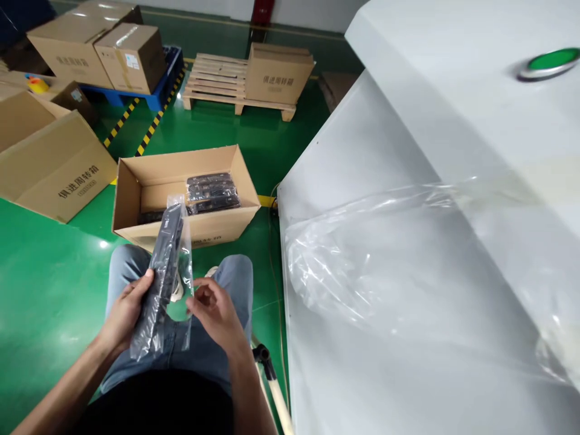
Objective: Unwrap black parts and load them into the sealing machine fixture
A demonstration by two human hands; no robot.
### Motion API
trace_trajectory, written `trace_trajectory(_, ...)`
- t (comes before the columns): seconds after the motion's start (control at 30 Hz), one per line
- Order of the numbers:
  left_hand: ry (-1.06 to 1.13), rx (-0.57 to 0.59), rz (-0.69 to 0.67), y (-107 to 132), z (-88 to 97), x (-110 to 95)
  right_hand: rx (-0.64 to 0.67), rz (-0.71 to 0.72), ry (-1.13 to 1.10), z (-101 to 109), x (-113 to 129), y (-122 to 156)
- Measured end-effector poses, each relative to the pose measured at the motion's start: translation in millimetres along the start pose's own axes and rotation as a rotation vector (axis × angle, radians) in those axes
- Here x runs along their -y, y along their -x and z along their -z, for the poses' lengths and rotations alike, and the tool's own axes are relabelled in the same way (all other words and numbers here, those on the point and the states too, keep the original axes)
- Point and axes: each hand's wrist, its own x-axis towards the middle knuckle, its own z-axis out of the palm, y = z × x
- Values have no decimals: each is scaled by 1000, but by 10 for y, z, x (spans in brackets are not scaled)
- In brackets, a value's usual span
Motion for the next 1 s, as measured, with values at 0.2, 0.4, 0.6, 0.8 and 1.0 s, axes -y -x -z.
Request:
trace_trajectory(0.2, -243, 49, -179, 38, 2, 173, -305, 222, 303, -92, 244, -117)
trace_trajectory(0.4, -370, 72, -213, 122, -43, 302, -631, 268, 614, -240, 271, -289)
trace_trajectory(0.6, -290, 50, -122, 46, 23, 390, -550, 414, 627, -287, 321, -79)
trace_trajectory(0.8, -326, 91, -322, -9, -82, 517, -444, 459, 751, -362, 343, 93)
trace_trajectory(1.0, -298, 121, -259, 114, -92, 314, -661, 286, 608, -170, 296, 109)
